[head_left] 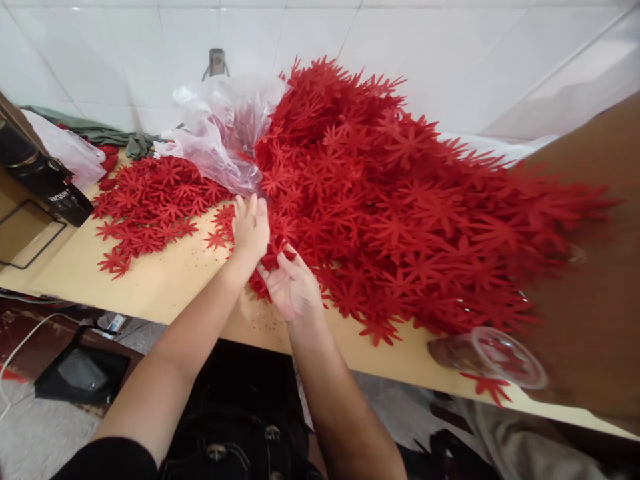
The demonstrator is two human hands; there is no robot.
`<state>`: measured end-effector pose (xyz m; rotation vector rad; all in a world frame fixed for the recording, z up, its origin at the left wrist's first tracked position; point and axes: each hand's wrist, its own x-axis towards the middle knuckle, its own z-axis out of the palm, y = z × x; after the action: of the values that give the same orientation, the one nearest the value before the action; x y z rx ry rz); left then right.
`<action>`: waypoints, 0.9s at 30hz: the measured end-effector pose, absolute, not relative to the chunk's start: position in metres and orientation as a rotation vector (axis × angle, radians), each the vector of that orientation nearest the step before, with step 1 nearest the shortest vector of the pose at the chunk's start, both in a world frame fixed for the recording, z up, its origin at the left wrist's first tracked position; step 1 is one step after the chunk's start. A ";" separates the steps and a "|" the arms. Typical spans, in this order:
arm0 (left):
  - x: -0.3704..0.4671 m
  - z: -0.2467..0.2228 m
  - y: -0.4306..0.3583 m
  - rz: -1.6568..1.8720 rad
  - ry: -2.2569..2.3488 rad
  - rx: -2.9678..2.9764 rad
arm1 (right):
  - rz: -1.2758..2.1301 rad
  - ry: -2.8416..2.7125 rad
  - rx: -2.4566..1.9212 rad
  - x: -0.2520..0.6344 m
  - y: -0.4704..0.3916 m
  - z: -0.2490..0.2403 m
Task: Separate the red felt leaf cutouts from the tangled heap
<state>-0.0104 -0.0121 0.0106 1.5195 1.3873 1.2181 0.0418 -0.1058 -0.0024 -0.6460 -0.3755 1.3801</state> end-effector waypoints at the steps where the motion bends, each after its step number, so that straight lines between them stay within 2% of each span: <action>1: -0.013 0.012 -0.014 1.239 1.300 1.457 | 1.371 -0.352 -0.656 0.045 -0.105 -0.004; 6: -0.029 0.016 -0.040 1.206 0.934 1.247 | 1.280 -0.326 -0.780 0.059 -0.101 -0.008; 12: -0.031 0.005 -0.075 0.978 0.791 1.173 | 1.147 -0.428 -0.842 0.058 -0.099 -0.009; 19: -0.015 -0.001 -0.080 1.108 0.748 1.002 | 0.870 -0.627 -1.077 0.061 -0.096 -0.015; 25: -0.014 -0.001 -0.072 1.273 0.808 0.797 | 0.881 -0.941 -1.202 0.068 -0.100 -0.022; 27: -0.022 0.002 -0.067 1.287 0.827 0.747 | 0.767 -1.029 -1.315 0.082 -0.114 -0.016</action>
<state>-0.0216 -0.0674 0.0025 0.7465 0.8266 1.2865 0.0824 -0.1135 -0.0161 -1.3154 -1.0293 0.7672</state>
